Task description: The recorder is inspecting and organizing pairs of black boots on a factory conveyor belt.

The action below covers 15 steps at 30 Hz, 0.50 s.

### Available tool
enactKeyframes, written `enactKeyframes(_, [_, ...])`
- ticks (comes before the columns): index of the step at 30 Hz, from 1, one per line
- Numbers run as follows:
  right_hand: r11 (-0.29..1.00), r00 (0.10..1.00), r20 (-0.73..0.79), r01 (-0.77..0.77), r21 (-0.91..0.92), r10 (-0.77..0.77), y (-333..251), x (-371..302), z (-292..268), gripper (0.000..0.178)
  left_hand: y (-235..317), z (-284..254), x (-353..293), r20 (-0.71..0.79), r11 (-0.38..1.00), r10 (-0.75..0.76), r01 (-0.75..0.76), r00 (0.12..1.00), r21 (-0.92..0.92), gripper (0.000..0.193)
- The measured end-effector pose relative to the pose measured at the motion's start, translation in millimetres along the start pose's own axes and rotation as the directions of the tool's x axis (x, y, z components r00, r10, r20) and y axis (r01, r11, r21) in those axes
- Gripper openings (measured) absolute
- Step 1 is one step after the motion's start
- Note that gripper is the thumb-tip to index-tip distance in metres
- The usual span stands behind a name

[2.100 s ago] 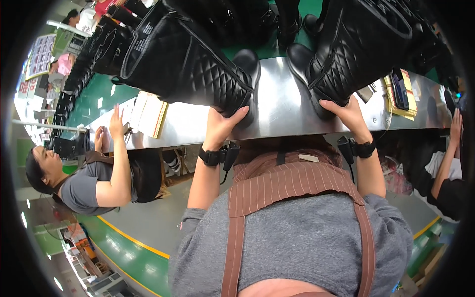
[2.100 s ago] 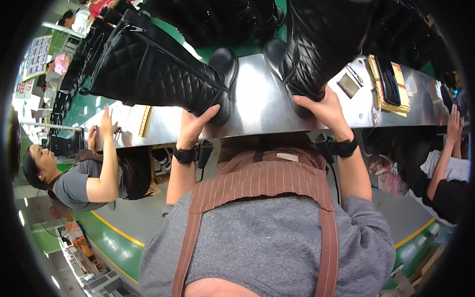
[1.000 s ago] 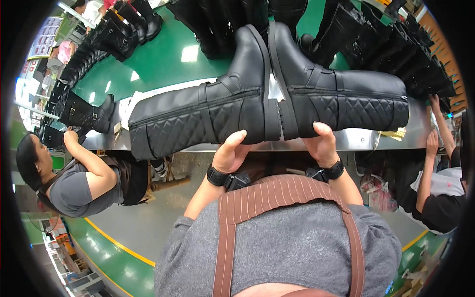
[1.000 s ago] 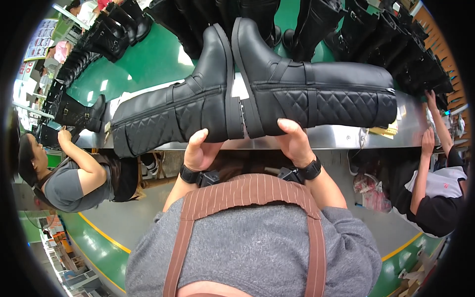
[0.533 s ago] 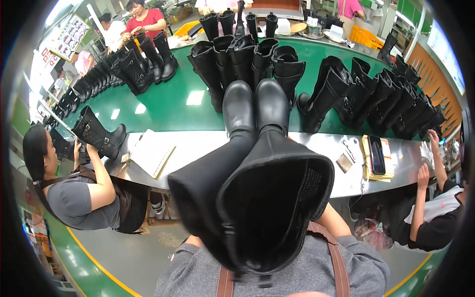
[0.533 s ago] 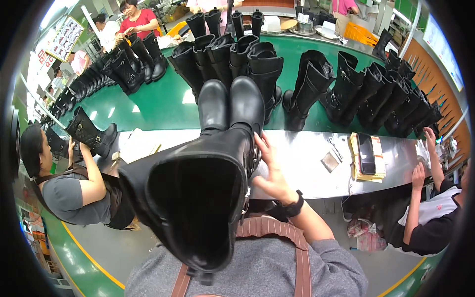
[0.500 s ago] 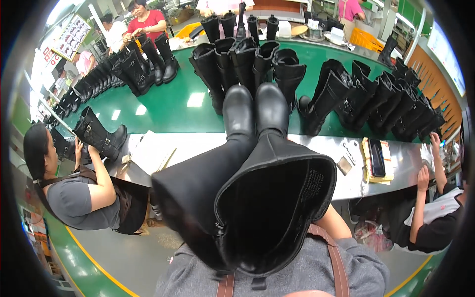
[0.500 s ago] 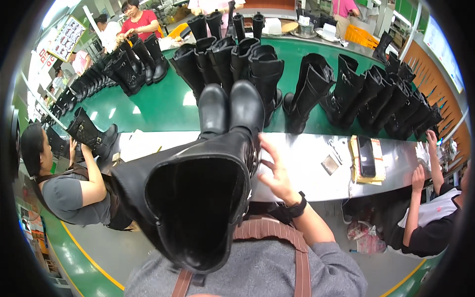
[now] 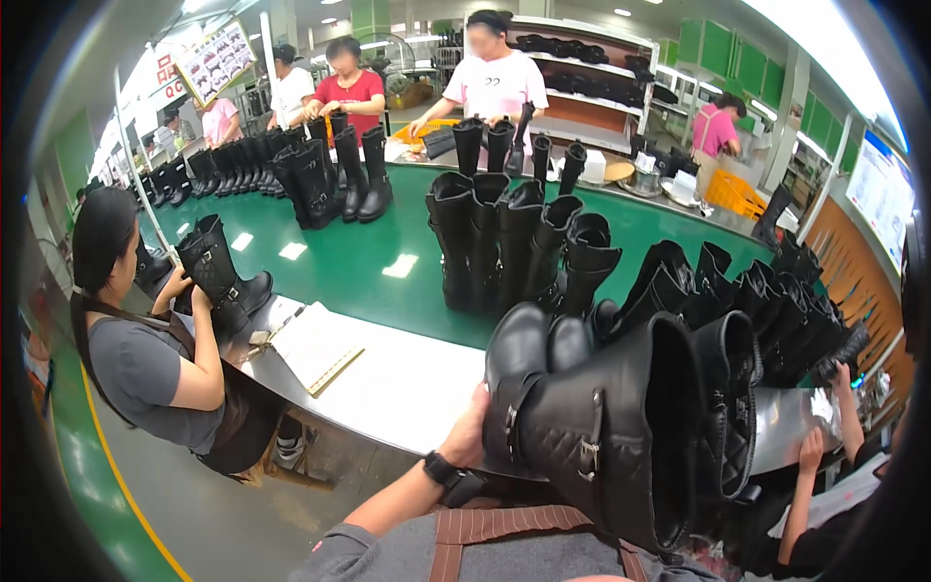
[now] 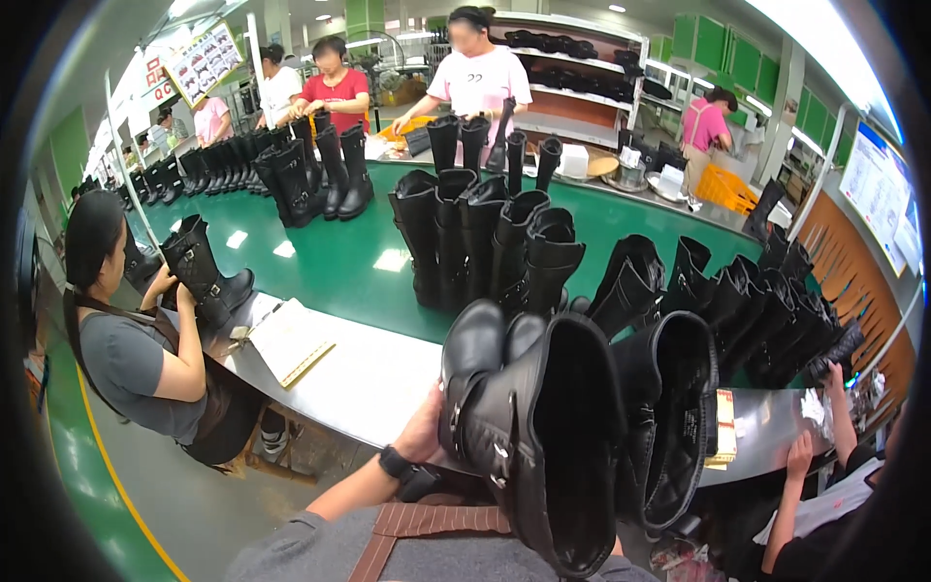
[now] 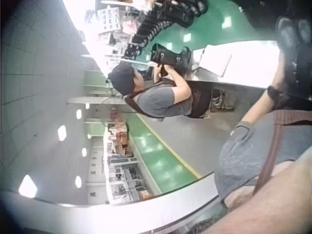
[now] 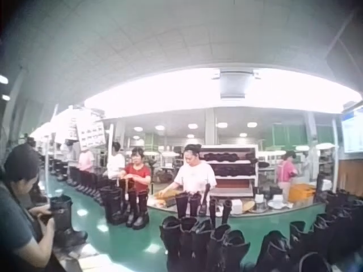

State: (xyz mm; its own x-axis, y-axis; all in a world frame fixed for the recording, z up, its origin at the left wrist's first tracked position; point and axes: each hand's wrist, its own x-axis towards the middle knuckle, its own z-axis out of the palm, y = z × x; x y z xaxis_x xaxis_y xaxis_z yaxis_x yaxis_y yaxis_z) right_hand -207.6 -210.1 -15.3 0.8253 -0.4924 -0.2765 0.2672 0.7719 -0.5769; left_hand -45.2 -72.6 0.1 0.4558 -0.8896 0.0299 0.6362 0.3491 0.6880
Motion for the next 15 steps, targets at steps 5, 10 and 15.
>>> enactKeyframes(5, [0.998, 1.0, 0.011, 0.012, -0.062, -0.011, -1.2, -16.7, -8.3, 0.053, -21.4, -17.6, -7.3, -0.02, 0.925, -0.333, 0.322, 0.943, -0.203, 0.055])
enactKeyframes(10, [0.976, 0.997, 0.037, 0.07, -0.205, -0.064, -15.3, -27.7, -9.7, 0.055, -6.6, -37.3, -13.5, 0.311, 0.831, -0.221, 0.345, 0.925, -0.437, 0.054])
enactKeyframes(15, [0.998, 0.946, 0.323, -0.04, 0.049, 0.022, -31.6, -27.5, 3.7, 0.064, 17.5, -25.4, -19.5, 0.203, 0.881, -0.159, 0.231, 0.966, -0.413, 0.054])
